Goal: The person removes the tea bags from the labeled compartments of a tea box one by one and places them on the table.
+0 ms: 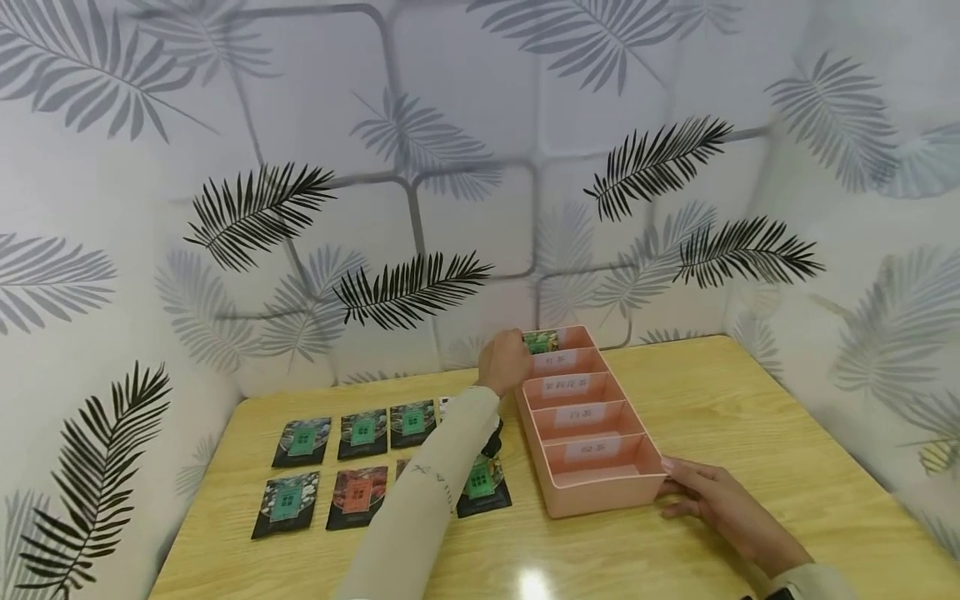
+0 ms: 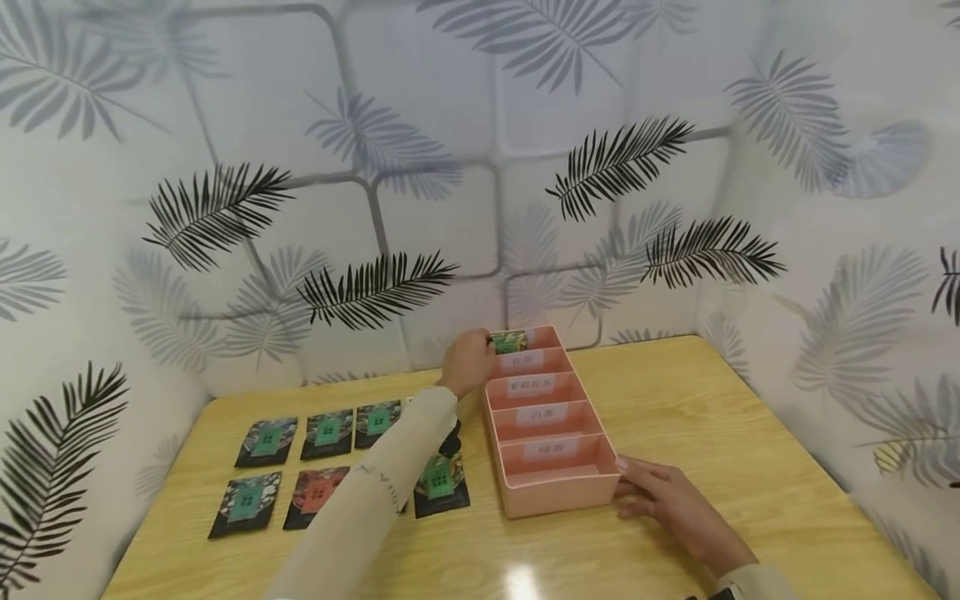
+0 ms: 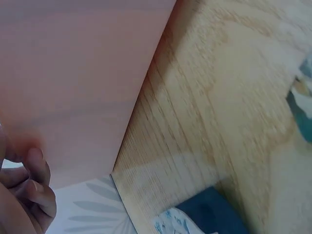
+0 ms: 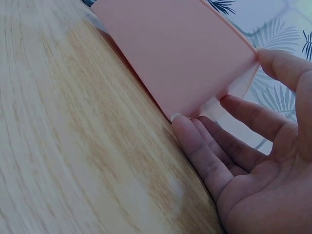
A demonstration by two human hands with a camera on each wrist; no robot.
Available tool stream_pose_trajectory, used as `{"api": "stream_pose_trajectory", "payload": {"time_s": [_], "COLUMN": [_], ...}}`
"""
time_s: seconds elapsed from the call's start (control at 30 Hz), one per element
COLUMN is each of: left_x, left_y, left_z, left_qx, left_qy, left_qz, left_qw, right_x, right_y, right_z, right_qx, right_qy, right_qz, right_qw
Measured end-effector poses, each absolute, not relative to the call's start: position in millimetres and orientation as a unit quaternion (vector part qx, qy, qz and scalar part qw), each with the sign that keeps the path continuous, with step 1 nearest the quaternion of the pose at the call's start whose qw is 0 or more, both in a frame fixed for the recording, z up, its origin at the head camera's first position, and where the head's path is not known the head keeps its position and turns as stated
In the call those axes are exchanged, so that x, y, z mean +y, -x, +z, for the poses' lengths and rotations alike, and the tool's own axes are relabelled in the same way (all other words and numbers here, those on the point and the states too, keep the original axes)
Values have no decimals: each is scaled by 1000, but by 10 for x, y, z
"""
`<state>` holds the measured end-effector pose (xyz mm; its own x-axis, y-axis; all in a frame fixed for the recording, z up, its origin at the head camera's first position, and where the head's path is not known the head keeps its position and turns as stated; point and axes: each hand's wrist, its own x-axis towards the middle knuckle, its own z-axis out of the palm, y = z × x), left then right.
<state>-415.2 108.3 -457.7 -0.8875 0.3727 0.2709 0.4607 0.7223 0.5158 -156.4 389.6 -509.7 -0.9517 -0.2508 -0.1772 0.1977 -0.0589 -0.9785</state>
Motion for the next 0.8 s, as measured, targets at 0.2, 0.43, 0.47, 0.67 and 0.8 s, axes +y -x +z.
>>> {"api": "stream_pose_trajectory", "payload": {"time_s": [0.2, 0.43, 0.47, 0.67, 0.8], "left_x": [1112, 1109, 1108, 1125, 1155], "left_y": [4156, 4157, 4161, 4174, 4184], "left_z": [-4600, -4593, -4592, -4590, -4595], "left_qx": [-937, -939, -937, -936, -937], "left_qy": [212, 199, 200, 198, 196], "left_qz": [-265, -262, -266, -275, -270], "left_qw": [85, 103, 102, 93, 102], "right_x": [3873, 3865, 3867, 3871, 3870], "right_y": [1559, 1563, 1562, 1556, 1556], "right_z": [-5117, -5116, -5114, -5094, -5078], "right_qx": [661, 670, 671, 680, 683], "right_qy": [17, 6, 6, 5, -1], "right_qz": [-733, -726, -725, -718, -715], "right_qw": [161, 154, 154, 151, 152]}}
